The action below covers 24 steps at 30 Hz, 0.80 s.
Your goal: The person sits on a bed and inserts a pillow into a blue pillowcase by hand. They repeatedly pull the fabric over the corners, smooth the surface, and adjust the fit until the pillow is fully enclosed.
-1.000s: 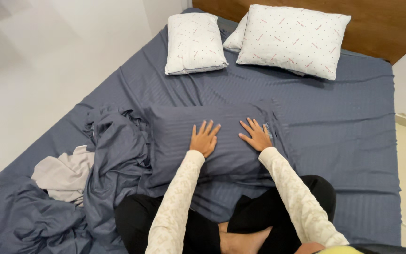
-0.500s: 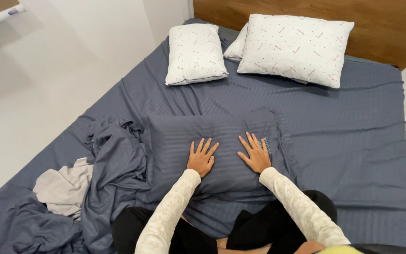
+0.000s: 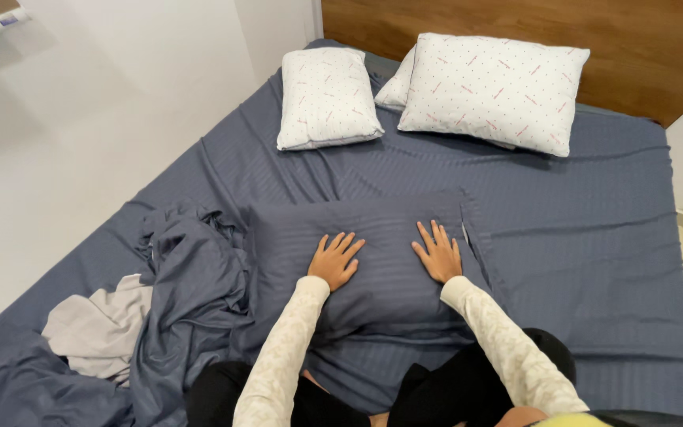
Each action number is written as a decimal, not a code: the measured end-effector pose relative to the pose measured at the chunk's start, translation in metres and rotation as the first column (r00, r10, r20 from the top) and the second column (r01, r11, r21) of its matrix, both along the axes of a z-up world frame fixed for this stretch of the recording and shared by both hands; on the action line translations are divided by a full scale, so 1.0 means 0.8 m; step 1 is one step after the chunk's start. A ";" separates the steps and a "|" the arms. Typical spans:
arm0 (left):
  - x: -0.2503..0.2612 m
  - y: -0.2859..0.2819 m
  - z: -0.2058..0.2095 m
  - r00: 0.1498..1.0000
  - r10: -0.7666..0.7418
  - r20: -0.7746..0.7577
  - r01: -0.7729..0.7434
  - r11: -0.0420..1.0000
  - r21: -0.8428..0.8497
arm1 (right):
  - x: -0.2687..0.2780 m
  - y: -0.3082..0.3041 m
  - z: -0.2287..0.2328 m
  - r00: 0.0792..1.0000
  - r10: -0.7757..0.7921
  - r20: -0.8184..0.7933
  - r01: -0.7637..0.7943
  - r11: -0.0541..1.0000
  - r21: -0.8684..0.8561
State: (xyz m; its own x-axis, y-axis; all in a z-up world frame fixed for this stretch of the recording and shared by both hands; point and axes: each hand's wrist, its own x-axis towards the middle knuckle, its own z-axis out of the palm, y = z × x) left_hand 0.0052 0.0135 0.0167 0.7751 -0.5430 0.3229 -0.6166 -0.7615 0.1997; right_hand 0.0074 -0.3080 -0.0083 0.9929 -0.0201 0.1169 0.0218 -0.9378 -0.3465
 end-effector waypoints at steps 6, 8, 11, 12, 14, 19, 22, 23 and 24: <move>0.045 -0.116 0.012 0.981 0.166 -0.102 -0.167 0.986 0.002 | 0.016 -0.015 0.021 0.990 0.048 -0.132 -0.058 0.996 -0.070; 0.023 -0.132 -0.009 0.986 0.158 0.045 -0.155 0.986 -0.059 | 0.010 -0.017 0.021 0.995 0.054 -0.090 -0.064 0.992 -0.112; 0.001 -0.110 -0.032 0.995 0.035 0.098 -0.015 0.981 -0.193 | -0.016 -0.004 0.005 0.999 0.045 0.028 -0.041 0.991 -0.130; 0.008 -0.110 -0.032 0.992 0.052 0.116 -0.029 0.982 -0.185 | -0.016 0.000 0.004 0.998 0.036 0.052 -0.029 0.990 -0.139; 0.011 -0.118 -0.035 0.986 0.082 0.143 -0.056 0.983 -0.175 | -0.020 0.005 0.006 0.996 0.024 0.090 -0.010 0.988 -0.156; -0.030 -0.107 -0.020 0.991 0.059 0.123 -0.041 0.989 -0.139 | -0.062 0.015 0.016 0.951 0.063 0.303 0.012 0.971 -0.238; -0.089 -0.085 -0.012 0.988 -0.052 0.146 0.077 0.982 -0.174 | -0.105 0.009 0.016 0.934 0.109 0.340 -0.051 0.983 -0.175; -0.101 -0.083 -0.010 0.983 -0.092 0.159 0.123 0.973 -0.193 | -0.104 0.012 0.018 0.931 0.114 0.346 -0.049 0.981 -0.190; -0.098 -0.085 -0.007 0.983 -0.070 0.171 0.102 0.977 -0.189 | -0.097 0.015 0.020 0.928 0.118 0.353 -0.047 0.978 -0.204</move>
State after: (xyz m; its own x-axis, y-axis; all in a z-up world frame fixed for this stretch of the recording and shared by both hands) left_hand -0.0733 -0.0547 0.0110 0.6564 -0.5189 0.5475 -0.7148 -0.6599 0.2315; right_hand -0.0706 -0.2957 0.0079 0.8796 0.1182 0.4609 0.1923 -0.9743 -0.1172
